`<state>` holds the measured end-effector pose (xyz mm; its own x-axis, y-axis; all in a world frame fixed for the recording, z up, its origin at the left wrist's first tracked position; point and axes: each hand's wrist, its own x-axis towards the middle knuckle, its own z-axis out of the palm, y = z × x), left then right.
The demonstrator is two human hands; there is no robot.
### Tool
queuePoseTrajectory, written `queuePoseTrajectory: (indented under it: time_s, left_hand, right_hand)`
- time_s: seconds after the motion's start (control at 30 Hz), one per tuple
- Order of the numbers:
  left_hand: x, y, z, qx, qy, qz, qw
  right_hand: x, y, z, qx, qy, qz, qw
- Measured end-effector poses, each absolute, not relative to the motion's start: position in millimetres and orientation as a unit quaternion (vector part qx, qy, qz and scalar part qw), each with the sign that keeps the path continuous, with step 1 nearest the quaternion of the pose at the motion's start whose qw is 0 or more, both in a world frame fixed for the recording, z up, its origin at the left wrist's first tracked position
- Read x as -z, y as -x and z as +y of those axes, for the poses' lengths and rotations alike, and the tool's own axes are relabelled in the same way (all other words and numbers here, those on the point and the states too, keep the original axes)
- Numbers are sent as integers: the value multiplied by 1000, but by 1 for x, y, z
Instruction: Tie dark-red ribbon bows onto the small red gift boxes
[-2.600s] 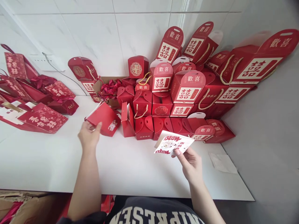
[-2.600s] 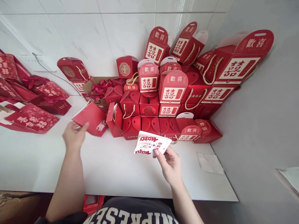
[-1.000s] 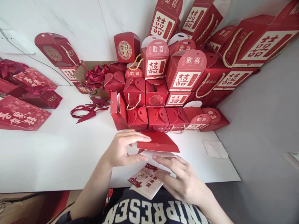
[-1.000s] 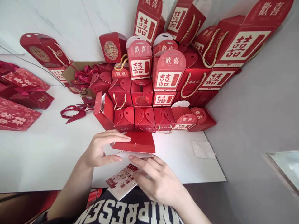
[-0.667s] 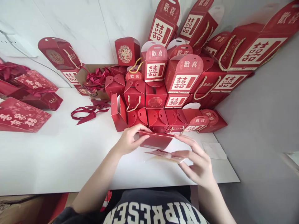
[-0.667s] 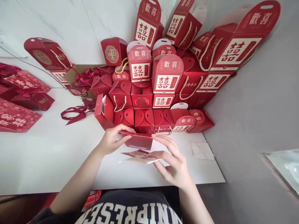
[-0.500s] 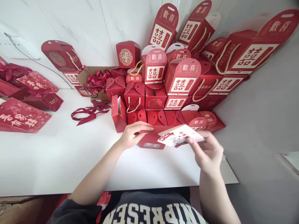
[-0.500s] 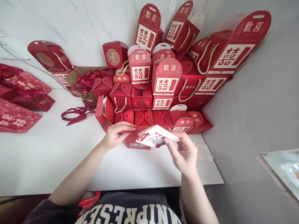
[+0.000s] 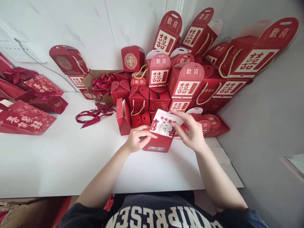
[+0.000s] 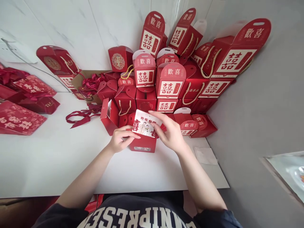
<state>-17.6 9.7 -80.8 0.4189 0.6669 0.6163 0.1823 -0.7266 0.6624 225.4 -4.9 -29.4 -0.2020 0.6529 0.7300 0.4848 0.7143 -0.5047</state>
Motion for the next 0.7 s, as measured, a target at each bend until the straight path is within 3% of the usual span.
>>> queuePoseTrajectory:
  time_s: [0.23, 0.33, 0.47, 0.7]
  left_hand:
    - [75, 30, 4, -399, -787, 315, 348]
    - [66, 35, -1, -401, -802, 339, 285]
    - [55, 34, -4, -500, -782, 319, 192]
    - [64, 12, -4, -462, -813, 284, 213]
  right_hand:
    - [40, -223, -9, -178, 371, -803, 430]
    - [44, -222, -11, -192, 350, -830, 390]
    - [50, -217, -13, -215, 347, -845, 346]
    - [62, -213, -16, -236, 357, -825, 369]
